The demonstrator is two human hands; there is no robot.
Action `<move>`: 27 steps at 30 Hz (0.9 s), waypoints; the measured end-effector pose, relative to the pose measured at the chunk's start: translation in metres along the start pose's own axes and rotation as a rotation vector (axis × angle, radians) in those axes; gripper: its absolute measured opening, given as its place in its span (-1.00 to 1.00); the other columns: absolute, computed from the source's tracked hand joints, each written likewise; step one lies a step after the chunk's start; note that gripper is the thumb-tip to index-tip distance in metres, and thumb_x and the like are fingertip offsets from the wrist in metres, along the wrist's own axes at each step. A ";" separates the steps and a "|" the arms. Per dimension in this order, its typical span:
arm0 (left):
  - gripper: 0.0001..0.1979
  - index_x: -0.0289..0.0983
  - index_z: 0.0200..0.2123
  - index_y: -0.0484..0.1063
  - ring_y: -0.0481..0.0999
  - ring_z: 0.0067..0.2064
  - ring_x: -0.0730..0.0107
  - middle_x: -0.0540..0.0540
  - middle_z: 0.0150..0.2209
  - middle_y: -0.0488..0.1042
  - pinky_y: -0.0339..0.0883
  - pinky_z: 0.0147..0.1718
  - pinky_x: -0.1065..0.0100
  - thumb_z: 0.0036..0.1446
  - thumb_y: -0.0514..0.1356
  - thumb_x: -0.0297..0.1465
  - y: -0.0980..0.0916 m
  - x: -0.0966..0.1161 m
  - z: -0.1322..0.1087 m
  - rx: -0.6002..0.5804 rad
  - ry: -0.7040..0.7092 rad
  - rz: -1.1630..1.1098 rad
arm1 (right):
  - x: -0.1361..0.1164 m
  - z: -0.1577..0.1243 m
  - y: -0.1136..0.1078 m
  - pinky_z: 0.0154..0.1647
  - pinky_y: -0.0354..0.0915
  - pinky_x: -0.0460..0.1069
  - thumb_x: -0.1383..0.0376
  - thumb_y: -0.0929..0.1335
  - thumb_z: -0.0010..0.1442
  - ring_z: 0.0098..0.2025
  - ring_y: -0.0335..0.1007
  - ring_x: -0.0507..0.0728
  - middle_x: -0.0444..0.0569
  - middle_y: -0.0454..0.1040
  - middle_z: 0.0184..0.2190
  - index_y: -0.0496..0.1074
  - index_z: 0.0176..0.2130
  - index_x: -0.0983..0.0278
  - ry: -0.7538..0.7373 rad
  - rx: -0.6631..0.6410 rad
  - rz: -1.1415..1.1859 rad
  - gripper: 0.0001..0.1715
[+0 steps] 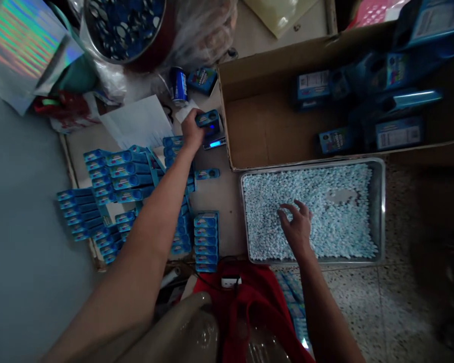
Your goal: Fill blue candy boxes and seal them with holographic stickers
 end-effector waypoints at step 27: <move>-0.52 -0.17 -0.19 0.42 0.44 0.12 0.21 -0.03 -0.19 0.56 0.14 0.22 0.15 0.01 0.52 -0.05 -0.021 -0.014 0.002 0.016 -0.002 -0.014 | 0.002 -0.011 -0.007 0.29 0.22 0.33 -0.18 0.38 0.25 0.33 0.19 0.39 0.26 0.20 0.29 0.38 0.22 0.22 0.129 0.137 0.133 -0.24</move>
Point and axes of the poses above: each hand's wrist, its own z-axis towards the middle knuckle, its own y-axis out of the palm, x = y × z, the point moved 1 cm from there along z, towards the middle knuckle
